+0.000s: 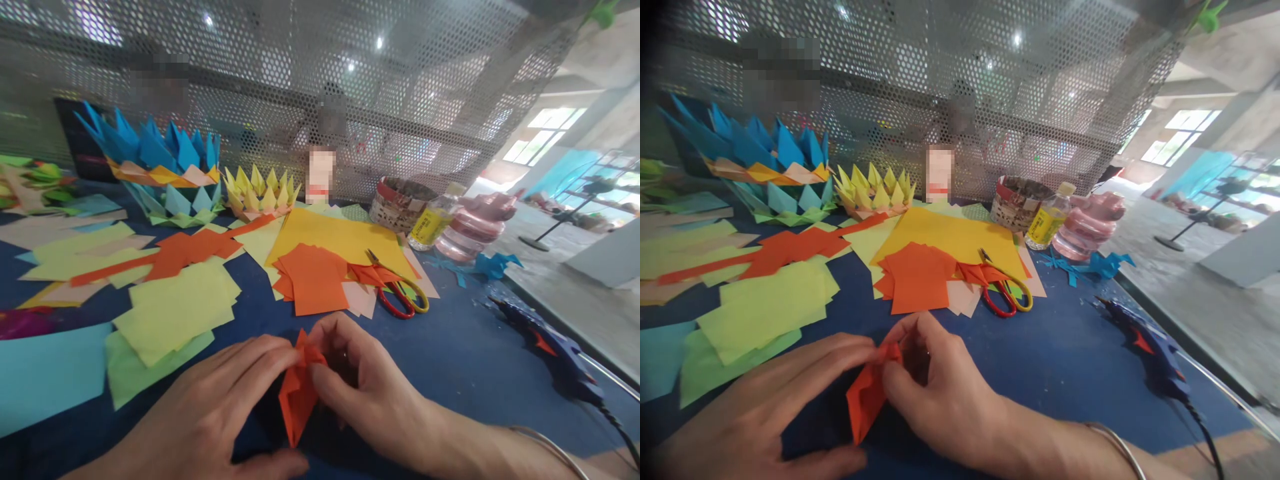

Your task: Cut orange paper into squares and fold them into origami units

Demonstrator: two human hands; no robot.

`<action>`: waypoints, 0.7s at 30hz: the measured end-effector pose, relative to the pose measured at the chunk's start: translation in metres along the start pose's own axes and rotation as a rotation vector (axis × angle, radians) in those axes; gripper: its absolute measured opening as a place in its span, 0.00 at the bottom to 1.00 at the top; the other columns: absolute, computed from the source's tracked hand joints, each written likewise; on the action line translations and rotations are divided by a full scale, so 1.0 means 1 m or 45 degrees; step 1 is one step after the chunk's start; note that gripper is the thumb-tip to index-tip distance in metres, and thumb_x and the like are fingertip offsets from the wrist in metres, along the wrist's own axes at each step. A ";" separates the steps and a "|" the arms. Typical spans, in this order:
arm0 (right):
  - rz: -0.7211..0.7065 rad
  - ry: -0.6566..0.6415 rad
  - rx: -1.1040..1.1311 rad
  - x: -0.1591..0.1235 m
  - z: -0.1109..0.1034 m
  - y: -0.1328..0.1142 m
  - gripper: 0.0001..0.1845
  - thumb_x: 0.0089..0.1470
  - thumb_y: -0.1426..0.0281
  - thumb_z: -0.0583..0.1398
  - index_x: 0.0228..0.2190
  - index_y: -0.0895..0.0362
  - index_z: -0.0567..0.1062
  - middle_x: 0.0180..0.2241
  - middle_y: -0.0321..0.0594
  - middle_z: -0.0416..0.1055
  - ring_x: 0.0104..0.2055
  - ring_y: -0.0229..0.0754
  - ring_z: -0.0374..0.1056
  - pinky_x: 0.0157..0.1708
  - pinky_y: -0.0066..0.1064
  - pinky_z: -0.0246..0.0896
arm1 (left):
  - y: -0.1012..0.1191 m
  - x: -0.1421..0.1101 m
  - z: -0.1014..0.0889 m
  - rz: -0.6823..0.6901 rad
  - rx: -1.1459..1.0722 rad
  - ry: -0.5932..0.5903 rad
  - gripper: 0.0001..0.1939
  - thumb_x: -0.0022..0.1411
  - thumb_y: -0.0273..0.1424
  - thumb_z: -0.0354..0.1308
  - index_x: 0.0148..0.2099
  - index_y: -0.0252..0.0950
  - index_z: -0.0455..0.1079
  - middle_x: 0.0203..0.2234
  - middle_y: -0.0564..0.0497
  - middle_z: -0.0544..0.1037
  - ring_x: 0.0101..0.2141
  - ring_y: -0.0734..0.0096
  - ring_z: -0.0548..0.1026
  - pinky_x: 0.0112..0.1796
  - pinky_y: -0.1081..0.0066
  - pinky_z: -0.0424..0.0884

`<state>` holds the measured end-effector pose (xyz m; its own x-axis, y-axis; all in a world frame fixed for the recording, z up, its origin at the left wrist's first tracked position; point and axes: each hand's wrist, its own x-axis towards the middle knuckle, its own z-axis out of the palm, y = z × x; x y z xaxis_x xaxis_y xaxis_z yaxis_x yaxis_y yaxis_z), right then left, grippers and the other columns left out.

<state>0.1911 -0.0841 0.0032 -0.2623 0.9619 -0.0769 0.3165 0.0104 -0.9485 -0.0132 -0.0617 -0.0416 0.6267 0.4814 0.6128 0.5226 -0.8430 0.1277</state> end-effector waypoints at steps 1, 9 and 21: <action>-0.024 -0.029 -0.013 -0.001 0.000 -0.001 0.06 0.55 0.73 0.56 0.38 0.55 0.65 0.26 0.29 0.63 0.25 0.31 0.59 0.23 0.22 0.56 | 0.000 0.000 0.001 -0.010 0.006 -0.011 0.25 0.63 0.47 0.53 0.55 0.35 0.62 0.43 0.44 0.81 0.41 0.60 0.81 0.43 0.66 0.78; -0.430 0.030 -0.537 -0.003 -0.015 -0.001 0.16 0.53 0.80 0.53 0.42 0.57 0.71 0.33 0.38 0.70 0.33 0.38 0.66 0.36 0.30 0.65 | -0.001 0.008 -0.005 -0.024 0.006 -0.092 0.19 0.62 0.26 0.50 0.56 0.38 0.62 0.46 0.47 0.79 0.44 0.63 0.79 0.45 0.63 0.76; -0.694 -0.012 -0.973 0.012 -0.029 0.017 0.08 0.60 0.74 0.58 0.37 0.57 0.79 0.39 0.42 0.71 0.40 0.40 0.67 0.43 0.33 0.65 | -0.019 -0.001 -0.001 0.083 0.111 -0.160 0.25 0.60 0.21 0.49 0.58 0.41 0.65 0.57 0.50 0.72 0.54 0.63 0.72 0.52 0.63 0.71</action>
<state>0.2194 -0.0643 -0.0055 -0.5570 0.7693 0.3128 0.6598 0.6387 -0.3959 -0.0244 -0.0470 -0.0441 0.7255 0.4573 0.5143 0.5233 -0.8519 0.0193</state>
